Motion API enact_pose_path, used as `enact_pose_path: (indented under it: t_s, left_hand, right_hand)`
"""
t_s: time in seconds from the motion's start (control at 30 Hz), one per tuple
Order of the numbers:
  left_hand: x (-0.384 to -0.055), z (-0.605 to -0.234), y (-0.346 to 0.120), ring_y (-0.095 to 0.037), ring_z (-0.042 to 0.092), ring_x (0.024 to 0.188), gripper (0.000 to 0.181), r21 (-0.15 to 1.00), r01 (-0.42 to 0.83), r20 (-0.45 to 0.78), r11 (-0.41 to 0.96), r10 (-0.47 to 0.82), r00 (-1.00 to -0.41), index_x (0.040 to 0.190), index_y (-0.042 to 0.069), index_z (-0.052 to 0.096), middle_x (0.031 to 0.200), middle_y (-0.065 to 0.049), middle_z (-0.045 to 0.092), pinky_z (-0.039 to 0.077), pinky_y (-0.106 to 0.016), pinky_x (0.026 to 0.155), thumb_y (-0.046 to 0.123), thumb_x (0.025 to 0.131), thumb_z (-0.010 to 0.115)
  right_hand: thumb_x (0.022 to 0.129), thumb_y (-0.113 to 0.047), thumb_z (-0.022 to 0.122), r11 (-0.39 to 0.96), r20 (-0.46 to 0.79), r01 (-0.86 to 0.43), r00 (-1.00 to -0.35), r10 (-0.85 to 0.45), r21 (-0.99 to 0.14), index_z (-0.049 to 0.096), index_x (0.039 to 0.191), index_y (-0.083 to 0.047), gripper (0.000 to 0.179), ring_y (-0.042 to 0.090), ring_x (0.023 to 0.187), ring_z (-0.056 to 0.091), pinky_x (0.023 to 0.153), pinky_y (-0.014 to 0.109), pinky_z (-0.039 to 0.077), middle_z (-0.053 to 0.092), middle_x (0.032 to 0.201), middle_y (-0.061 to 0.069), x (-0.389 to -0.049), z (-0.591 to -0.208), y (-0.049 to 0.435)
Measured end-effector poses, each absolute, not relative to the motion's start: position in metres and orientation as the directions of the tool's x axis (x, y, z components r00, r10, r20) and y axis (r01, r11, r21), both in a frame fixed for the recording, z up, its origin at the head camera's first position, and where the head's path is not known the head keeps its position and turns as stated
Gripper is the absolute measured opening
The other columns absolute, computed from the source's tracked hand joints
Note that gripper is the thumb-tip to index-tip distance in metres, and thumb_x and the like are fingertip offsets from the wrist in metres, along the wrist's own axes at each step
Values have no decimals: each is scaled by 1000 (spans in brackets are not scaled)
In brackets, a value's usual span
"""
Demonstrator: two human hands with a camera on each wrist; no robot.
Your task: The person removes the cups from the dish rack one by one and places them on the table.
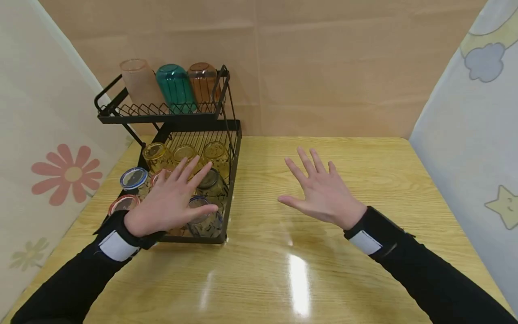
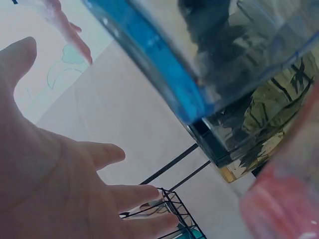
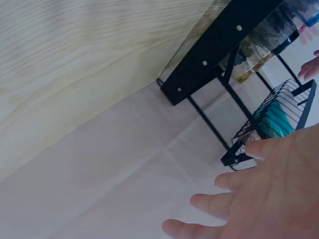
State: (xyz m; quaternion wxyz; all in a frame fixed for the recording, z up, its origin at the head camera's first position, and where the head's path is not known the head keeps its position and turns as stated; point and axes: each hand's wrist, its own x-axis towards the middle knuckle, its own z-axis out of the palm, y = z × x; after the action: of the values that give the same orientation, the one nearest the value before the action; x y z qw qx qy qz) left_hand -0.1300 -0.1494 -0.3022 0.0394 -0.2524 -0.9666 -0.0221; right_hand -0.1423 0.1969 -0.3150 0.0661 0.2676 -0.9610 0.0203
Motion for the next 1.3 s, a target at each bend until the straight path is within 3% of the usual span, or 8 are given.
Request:
enact_pose_path:
  t_s: [0.27,0.47,0.6,0.7,0.87,1.03,1.3]
  left_hand:
    - [-116,-308,-153,-35,33,125,92,-32,519,161,854,517,-840,144,24,26,141,-16,31,22,-62,95,84,73,26]
    - [-110,-316,-153,-33,44,114,89,-51,549,229,834,545,-807,137,19,40,127,-16,44,29,-54,95,82,74,30]
    - [-108,-322,-153,-30,50,104,85,-52,567,266,822,559,-785,131,16,46,119,-15,48,40,-49,85,79,76,32]
    - [-106,-326,-152,-29,52,99,83,-51,560,278,827,550,-788,129,15,48,117,-14,49,47,-41,67,78,77,32]
    - [-105,-332,-152,-26,52,94,80,-42,539,278,841,528,-802,126,15,50,112,-14,49,37,-28,43,77,78,34]
    - [-106,-340,-151,-24,52,84,76,-42,541,278,840,530,-801,124,14,51,104,-12,49,32,-24,41,74,80,37]
    - [-112,-353,-149,-20,51,61,69,-87,556,321,827,551,-770,117,10,50,88,-10,49,33,-25,40,68,80,45]
  right_hand:
    - [82,-74,28,835,102,-549,-833,-543,-40,5,147,-25,85,29,136,1,97,62,18,0,152,9,-146,-322,175]
    - [81,-76,25,810,89,-582,-813,-576,-67,3,146,-27,84,28,136,-1,99,60,17,-4,152,6,-150,-330,157]
    - [82,-76,24,788,90,-607,-794,-601,-98,3,146,-25,84,29,136,-1,99,60,18,-2,152,8,-152,-335,145]
    - [81,-76,24,772,82,-626,-780,-621,-111,4,147,-25,85,29,136,0,98,59,19,-2,152,8,-152,-340,136]
    - [80,-78,21,747,69,-658,-753,-654,-99,3,147,-23,88,30,136,1,98,58,21,-4,151,8,-153,-349,122]
    - [79,-79,21,721,77,-687,-726,-683,-90,5,147,-21,90,32,136,3,97,59,22,-4,151,8,-154,-356,112]
    - [77,-80,24,674,94,-734,-680,-728,-87,7,147,-21,93,31,136,3,96,60,23,-2,151,8,-154,-364,94]
